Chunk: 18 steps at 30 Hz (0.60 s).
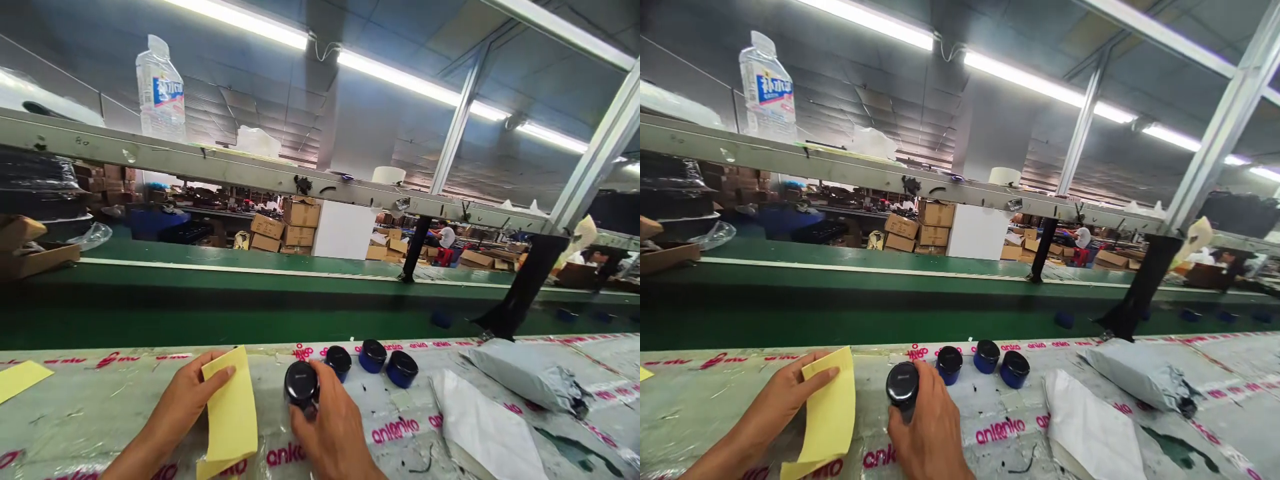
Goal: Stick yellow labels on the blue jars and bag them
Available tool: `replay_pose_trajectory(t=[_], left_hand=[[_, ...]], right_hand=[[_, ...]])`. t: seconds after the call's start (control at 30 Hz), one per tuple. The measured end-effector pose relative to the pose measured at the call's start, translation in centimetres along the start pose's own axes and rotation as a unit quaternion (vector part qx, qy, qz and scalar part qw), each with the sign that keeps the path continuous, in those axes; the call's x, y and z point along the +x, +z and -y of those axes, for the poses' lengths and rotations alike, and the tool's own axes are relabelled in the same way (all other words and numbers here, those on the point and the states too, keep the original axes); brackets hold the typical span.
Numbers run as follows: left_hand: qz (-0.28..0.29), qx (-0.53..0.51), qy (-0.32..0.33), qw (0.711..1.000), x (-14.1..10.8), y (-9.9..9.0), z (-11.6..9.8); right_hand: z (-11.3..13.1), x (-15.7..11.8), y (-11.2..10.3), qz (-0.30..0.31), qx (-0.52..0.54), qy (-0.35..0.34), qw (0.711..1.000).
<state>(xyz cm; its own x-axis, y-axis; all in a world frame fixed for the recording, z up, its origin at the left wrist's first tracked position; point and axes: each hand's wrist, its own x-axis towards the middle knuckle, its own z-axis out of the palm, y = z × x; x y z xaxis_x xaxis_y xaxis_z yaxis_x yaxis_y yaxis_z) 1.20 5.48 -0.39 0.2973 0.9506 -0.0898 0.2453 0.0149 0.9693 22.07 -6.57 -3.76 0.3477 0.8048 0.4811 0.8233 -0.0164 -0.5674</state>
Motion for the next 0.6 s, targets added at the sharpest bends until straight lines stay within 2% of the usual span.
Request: replay_pose_trajectory(t=[0.1, 0.2, 0.3, 0.37, 0.5, 0.6], left_hand=[[0.040, -0.023, 0.002, 0.999, 0.0, 0.0, 0.4], [0.065, -0.053, 0.015, 0.996, 0.0, 0.1, 0.6], [0.099, -0.082, 0.030, 0.991, -0.4, 0.5, 0.3], [0.113, -0.091, 0.035, 0.989, -0.8, 1.2, 0.0], [0.128, -0.119, 0.035, 0.984, -1.5, 2.5, -0.2], [0.128, -0.118, 0.034, 0.984, -1.4, 2.7, 0.5]], right_hand=[[-0.9, -0.4, -1.7, -0.023, -0.019, 0.011, 0.999], [-2.9, -1.2, -3.8, -0.042, -0.043, 0.025, 0.998], [-5.7, -1.5, -6.0, -0.045, -0.082, 0.088, 0.992], [-7.6, -1.2, -7.0, -0.018, -0.103, 0.134, 0.986], [-10.1, -0.7, -6.9, 0.041, -0.089, 0.174, 0.980], [-9.9, -0.9, -6.8, 0.027, -0.079, 0.214, 0.973]])
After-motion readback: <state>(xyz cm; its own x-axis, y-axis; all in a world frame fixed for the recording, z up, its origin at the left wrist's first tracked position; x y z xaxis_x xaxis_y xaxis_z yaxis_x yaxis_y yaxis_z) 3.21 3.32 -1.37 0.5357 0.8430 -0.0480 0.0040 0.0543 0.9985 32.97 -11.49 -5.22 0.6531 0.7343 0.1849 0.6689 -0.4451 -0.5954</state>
